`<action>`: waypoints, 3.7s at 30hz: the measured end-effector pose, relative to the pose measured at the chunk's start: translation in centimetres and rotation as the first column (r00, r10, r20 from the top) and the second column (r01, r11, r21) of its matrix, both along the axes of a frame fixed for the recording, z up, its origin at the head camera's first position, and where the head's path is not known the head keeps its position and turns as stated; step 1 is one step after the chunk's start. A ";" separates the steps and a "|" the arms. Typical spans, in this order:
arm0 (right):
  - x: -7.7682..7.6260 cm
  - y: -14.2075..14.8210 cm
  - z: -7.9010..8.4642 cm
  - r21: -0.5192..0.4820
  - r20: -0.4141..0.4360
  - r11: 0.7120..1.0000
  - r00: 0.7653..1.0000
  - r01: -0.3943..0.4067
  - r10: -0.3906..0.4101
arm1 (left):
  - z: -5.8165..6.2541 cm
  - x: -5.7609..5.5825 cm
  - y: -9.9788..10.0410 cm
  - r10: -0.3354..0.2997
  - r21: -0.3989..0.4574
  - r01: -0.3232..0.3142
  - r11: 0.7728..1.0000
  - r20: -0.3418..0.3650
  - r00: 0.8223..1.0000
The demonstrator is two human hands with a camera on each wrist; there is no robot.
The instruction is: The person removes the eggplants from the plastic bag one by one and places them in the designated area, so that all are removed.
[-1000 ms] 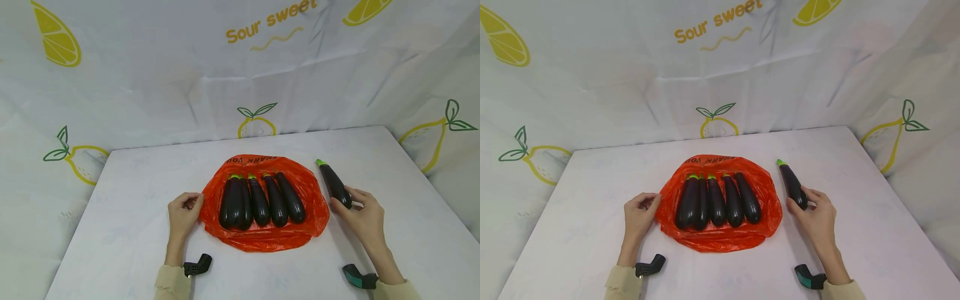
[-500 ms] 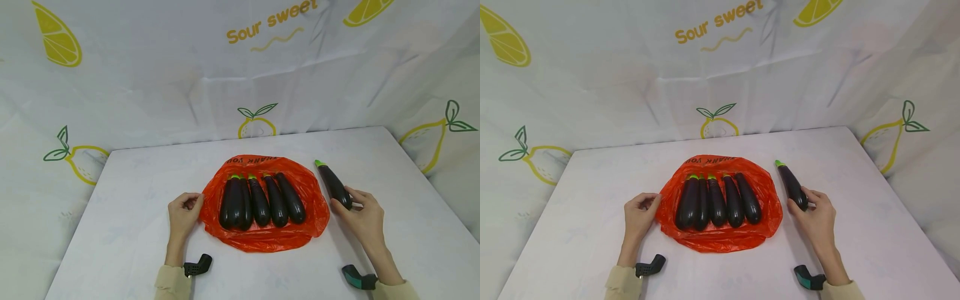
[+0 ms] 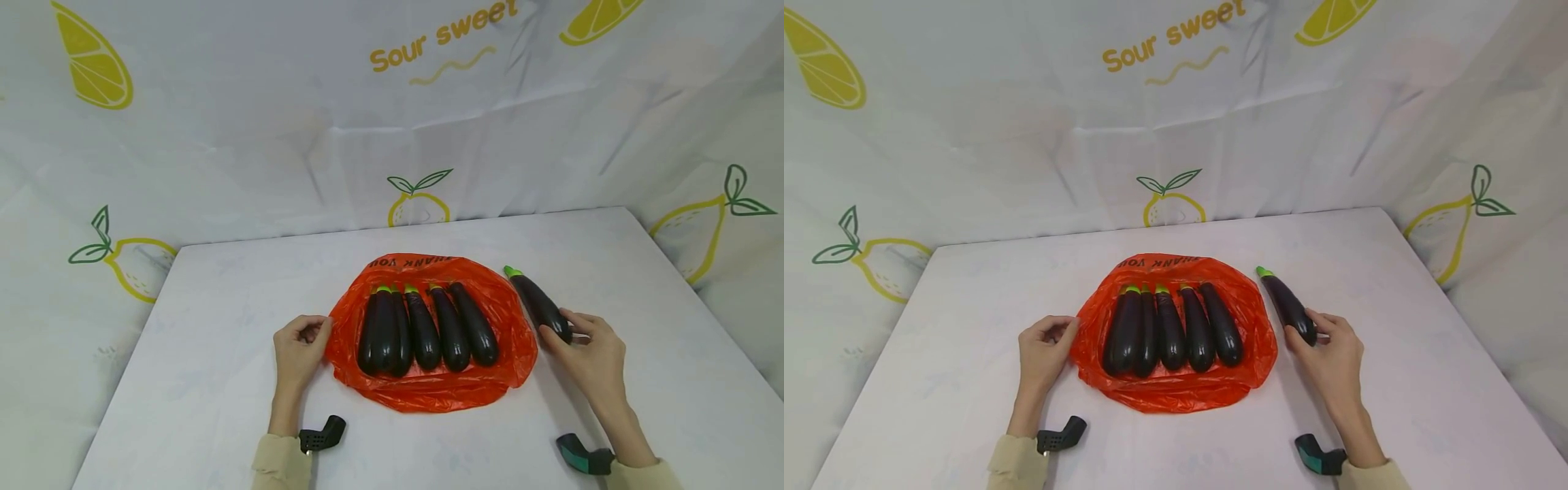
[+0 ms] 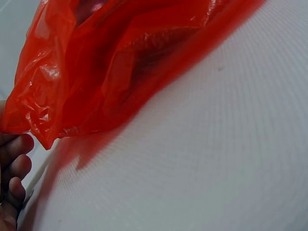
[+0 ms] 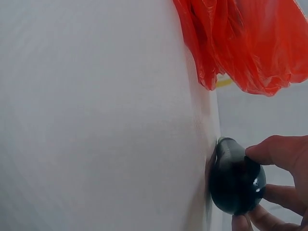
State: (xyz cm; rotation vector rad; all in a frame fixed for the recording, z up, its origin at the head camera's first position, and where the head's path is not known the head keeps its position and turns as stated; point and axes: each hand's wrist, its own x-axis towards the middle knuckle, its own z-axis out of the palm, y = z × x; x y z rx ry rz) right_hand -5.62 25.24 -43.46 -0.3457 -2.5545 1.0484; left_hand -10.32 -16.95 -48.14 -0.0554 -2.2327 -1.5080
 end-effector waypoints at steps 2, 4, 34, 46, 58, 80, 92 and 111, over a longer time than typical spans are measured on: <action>0.0 0.0 0.0 0.007 -0.001 1.000 1.000 0.013 -0.013 | 0.0 0.0 0.0 0.006 -0.001 -0.006 1.000 0.002 1.000; 0.0 0.0 0.0 0.002 0.005 1.000 1.000 0.025 -0.025 | -0.1 0.0 0.0 0.014 -0.008 -0.013 1.000 0.005 1.000; 0.6 -1.5 2.1 -0.054 -0.128 0.998 0.992 -0.022 0.014 | 0.2 0.1 0.3 0.037 -0.022 -0.037 0.999 0.020 0.999; 0.8 -4.7 4.4 -0.116 -0.180 0.975 0.969 -0.191 0.169 | 0.3 0.0 0.3 0.034 -0.014 -0.034 0.999 0.027 0.999; -0.1 -8.1 4.2 -0.168 -0.176 0.928 0.936 -0.333 0.304 | 3.0 1.1 1.3 0.021 -0.018 -0.021 1.000 -0.016 1.000; -0.8 -13.8 3.4 -0.241 -0.162 0.862 0.894 -0.446 0.417 | 1.3 0.4 0.7 0.013 -0.012 -0.013 1.000 -0.017 1.000; -1.2 -17.2 3.0 -0.315 -0.070 0.833 0.887 -0.454 0.457 | 3.1 1.0 1.3 0.029 -0.032 -0.030 0.999 -0.015 0.999; -0.9 -19.6 3.0 -0.283 0.081 0.871 0.895 -0.401 0.438 | 1.9 0.5 1.1 0.040 -0.017 -0.040 0.999 0.011 0.999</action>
